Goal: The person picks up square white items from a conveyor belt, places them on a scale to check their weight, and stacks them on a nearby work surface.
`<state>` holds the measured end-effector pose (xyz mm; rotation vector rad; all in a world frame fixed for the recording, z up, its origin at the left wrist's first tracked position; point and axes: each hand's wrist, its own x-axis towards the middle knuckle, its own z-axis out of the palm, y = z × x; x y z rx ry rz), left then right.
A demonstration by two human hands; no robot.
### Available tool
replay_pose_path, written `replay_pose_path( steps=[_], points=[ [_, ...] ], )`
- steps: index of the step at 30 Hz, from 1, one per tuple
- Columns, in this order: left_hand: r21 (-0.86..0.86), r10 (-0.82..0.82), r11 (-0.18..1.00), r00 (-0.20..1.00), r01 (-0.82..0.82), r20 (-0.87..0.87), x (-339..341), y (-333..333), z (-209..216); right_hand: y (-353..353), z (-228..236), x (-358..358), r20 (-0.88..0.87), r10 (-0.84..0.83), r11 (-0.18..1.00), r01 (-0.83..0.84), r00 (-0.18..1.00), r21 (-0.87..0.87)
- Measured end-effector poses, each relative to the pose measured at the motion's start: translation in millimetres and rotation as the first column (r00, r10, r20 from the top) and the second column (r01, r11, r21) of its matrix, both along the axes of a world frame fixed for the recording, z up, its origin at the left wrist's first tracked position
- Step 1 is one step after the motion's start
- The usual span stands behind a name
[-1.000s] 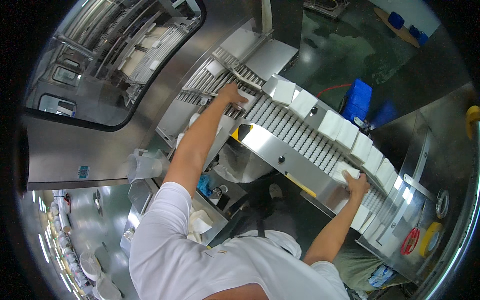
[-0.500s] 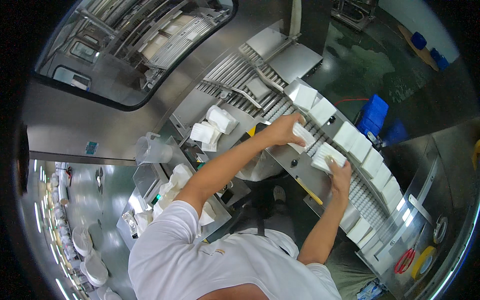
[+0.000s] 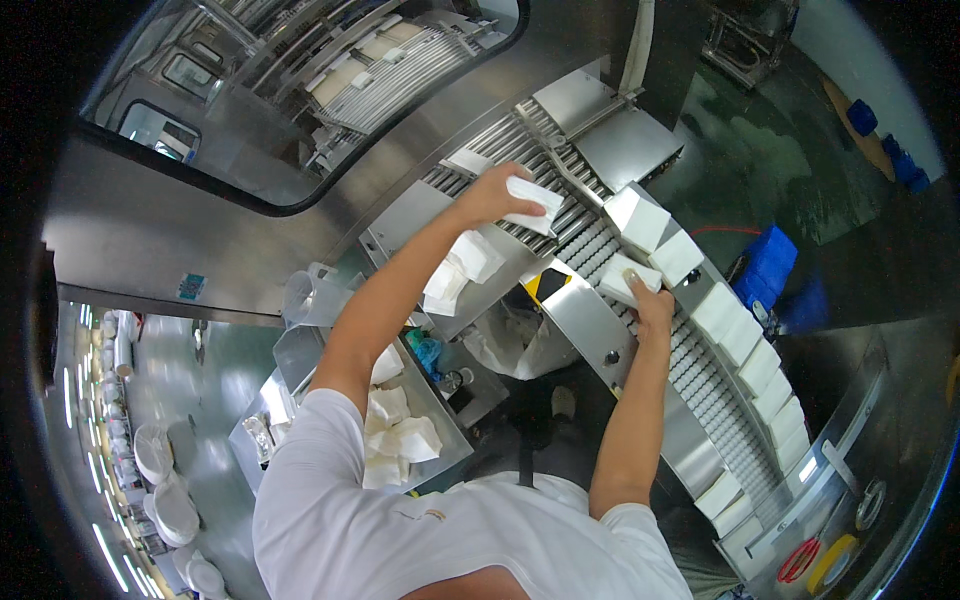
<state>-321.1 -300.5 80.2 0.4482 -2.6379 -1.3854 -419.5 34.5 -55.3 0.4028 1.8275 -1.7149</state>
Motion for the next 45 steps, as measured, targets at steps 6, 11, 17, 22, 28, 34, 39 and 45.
replay_pose_path(
  steps=[6, 11, 17, 22, 28, 34, 39, 45],
  points=[
    [-0.198, 0.249, 0.957, 0.954, -0.214, 0.169, -49.7, -112.7, -58.9, 60.6, -8.2, 5.5, -0.214, 0.239, 0.957, -0.194, 0.947, 0.214],
    [-0.524, 0.268, 0.845, 0.764, 0.105, 0.586, -93.1, -104.9, -96.4, 139.7, 3.4, 20.1, -0.216, 0.204, 0.937, -0.126, 0.955, 0.325],
    [-0.461, 0.108, 0.854, 0.783, 0.242, 0.612, -121.0, -40.2, -111.8, 154.1, 8.9, 26.1, -0.234, 0.186, 0.929, -0.093, 0.954, 0.359],
    [-0.3, -0.172, 0.904, 0.902, 0.305, 0.397, -104.6, 41.7, -132.0, 123.9, 33.1, 46.9, -0.357, 0.185, 0.815, 0.059, 0.916, 0.576],
    [-0.221, -0.098, 0.973, 0.985, 0.065, -0.142, 22.4, 161.4, -36.7, 165.2, 52.1, 15.8, -0.389, 0.23, 0.946, -0.112, 0.892, 0.303],
    [0.226, 0.625, 0.78, 0.75, -0.584, -0.217, 373.7, 121.7, 63.5, -77.9, 167.4, 136.7, -0.524, 0.705, 0.496, -0.86, 0.477, -0.116],
    [0.298, 0.978, 0.206, 0.191, -0.932, -0.079, 628.4, 126.2, 95.6, -283.3, 176.1, 382.5, -0.509, 0.84, 0.104, -0.976, 0.189, -0.191],
    [0.643, 0.892, -0.333, -0.451, -0.69, -0.021, 819.3, 209.0, 31.6, -417.8, 150.6, 664.6, -0.403, 0.902, -0.134, -0.988, -0.152, 0.071]
  ],
)
